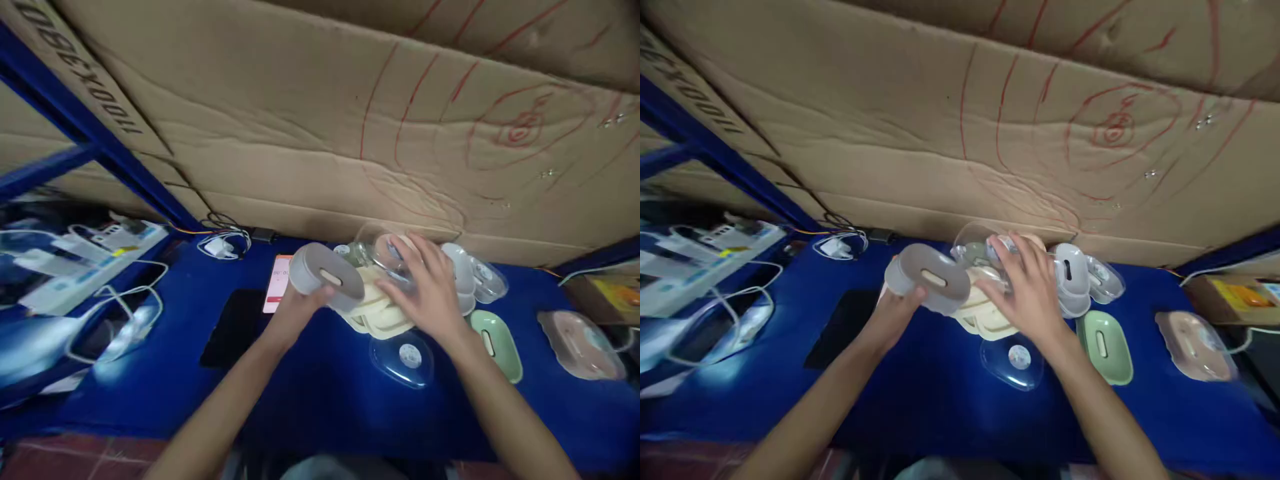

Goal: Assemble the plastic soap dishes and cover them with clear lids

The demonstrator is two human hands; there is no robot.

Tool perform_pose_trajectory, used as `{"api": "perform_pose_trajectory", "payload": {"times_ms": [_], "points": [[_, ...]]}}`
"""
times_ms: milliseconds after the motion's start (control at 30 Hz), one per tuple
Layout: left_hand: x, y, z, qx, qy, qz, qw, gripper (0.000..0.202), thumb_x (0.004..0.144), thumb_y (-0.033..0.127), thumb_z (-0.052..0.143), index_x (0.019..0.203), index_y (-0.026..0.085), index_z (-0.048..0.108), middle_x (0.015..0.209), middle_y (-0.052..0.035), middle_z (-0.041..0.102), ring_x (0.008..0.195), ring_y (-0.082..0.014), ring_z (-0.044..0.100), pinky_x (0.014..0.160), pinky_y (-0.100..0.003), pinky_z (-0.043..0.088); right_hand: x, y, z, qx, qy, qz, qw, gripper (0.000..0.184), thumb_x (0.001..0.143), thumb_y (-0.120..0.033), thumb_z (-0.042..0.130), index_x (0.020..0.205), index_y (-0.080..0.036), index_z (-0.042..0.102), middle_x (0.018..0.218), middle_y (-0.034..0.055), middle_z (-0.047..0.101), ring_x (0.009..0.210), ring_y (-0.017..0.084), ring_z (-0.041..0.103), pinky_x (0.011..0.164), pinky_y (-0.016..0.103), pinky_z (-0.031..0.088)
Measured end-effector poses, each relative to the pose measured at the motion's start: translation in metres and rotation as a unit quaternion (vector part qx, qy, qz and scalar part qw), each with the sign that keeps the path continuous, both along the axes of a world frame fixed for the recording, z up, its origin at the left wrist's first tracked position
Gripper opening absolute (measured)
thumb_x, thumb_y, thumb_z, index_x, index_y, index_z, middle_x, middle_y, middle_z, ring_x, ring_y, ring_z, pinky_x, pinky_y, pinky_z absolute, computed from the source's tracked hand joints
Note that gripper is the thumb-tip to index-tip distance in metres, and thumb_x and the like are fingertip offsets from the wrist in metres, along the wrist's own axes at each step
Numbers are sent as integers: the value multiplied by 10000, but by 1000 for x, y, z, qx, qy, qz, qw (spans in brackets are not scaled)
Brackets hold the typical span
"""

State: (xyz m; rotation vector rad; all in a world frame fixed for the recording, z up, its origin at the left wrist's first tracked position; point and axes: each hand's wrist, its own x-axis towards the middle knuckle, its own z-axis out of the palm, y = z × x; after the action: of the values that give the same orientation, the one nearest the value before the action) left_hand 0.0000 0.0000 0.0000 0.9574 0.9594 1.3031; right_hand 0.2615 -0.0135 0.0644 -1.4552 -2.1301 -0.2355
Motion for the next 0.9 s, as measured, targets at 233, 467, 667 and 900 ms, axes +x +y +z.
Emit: {"api": "perform_pose_trajectory", "payload": {"times_ms": [233,467,667,900], "points": [[13,13,11,-51,-46,-60,996,779,844,622,877,1443,223,578,1521,-143,640,1470,-367,560,1199,-518,478,-12,34,-4,-102,-52,1,993,510,1087,-399,573,1556,-199,578,1697,202,443,1595,416,377,1286,717,253],[10,0,5,44,-90,-89,991,940,780,613,931,1515,221,496,1505,-178,623,1437,-377,580,1233,-550,432,-56,9,8,-188,118,265,938,511,1071,-444,643,1553,-296,557,1511,91,663,1430,276,599,1215,553,485],[0,-5,4,107,-30,-87,990,1034,752,622,943,1555,277,391,1570,-173,533,1446,-390,554,1176,-555,502,-53,14,12,-181,209,251,928,317,1100,-301,592,1407,-274,665,1366,67,749,1242,219,711,1056,417,582],[1,-5,-4,109,145,81,980,1110,814,507,914,1647,325,202,1578,-150,503,1412,-337,593,1201,-549,491,-39,28,8,29,-30,128,991,302,1084,-243,615,1379,-198,663,1346,92,766,1305,271,678,1196,490,416]]}}
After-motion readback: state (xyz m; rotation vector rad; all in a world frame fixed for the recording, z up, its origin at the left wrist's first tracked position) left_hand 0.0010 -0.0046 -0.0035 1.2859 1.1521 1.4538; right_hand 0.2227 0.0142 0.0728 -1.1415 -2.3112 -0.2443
